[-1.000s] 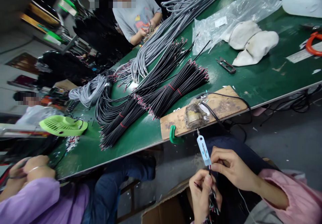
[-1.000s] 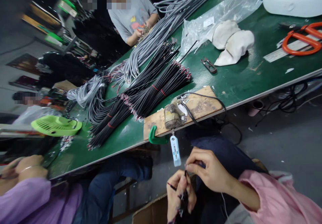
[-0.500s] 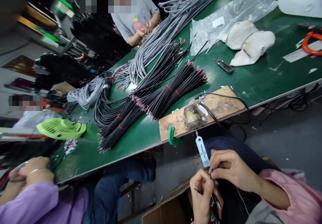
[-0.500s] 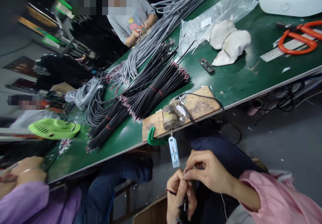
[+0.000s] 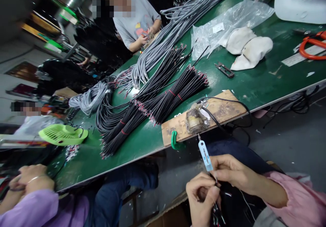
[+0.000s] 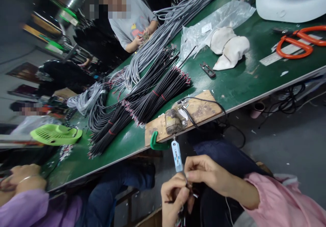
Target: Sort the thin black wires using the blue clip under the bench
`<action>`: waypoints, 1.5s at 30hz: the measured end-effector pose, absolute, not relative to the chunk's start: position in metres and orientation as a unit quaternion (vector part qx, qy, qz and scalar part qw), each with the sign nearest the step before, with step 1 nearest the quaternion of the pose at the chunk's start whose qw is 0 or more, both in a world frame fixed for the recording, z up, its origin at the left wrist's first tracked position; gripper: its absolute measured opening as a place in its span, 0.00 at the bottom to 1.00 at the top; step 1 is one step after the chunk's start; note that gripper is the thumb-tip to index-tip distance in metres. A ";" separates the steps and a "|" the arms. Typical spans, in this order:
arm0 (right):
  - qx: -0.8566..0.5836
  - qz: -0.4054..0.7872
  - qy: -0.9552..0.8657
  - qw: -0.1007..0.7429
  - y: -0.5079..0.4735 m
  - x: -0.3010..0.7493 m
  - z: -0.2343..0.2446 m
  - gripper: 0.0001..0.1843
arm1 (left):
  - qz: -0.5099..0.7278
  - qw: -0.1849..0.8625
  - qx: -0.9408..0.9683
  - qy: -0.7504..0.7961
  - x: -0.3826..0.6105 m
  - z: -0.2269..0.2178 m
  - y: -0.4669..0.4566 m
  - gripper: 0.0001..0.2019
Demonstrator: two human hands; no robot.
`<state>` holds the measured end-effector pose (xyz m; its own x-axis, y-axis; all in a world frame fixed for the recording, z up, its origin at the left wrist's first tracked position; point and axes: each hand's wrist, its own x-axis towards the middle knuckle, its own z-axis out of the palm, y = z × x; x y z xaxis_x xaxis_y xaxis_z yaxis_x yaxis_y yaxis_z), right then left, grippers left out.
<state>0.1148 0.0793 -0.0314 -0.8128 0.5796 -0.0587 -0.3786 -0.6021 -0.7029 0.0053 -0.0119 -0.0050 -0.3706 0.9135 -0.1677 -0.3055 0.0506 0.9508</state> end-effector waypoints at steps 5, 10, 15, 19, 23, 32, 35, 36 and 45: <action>-0.247 0.730 -0.508 0.385 0.096 0.120 -0.013 0.13 | 0.593 0.345 0.385 0.617 -0.003 0.009 -0.008 0.03; -0.171 0.586 -0.615 0.500 0.085 0.131 -0.015 0.05 | 0.567 0.264 0.434 0.649 -0.001 0.018 -0.008 0.04; -0.133 0.544 -0.655 0.507 0.078 0.133 -0.018 0.14 | 0.563 0.264 0.436 0.650 0.001 0.018 -0.009 0.04; -0.160 0.591 -0.621 0.490 0.077 0.130 -0.018 0.10 | 0.562 0.275 0.430 0.651 0.000 0.015 -0.011 0.03; -0.164 0.622 -0.590 0.487 0.072 0.128 -0.021 0.08 | 0.568 0.289 0.408 0.654 0.000 0.013 -0.011 0.04; -0.159 0.617 -0.646 0.421 0.078 0.130 -0.023 0.06 | 0.589 0.455 0.293 0.601 0.004 -0.001 -0.019 0.14; -0.180 0.633 -0.613 0.438 0.074 0.123 -0.022 0.14 | 0.611 0.499 0.244 0.564 0.009 -0.007 -0.022 0.13; -0.190 0.647 -0.590 0.445 0.071 0.120 -0.022 0.15 | 0.619 0.511 0.232 0.549 0.010 -0.009 -0.022 0.14; -0.269 0.638 -0.524 0.497 0.049 0.107 -0.025 0.16 | 0.661 0.560 0.169 0.470 0.026 -0.024 -0.024 0.16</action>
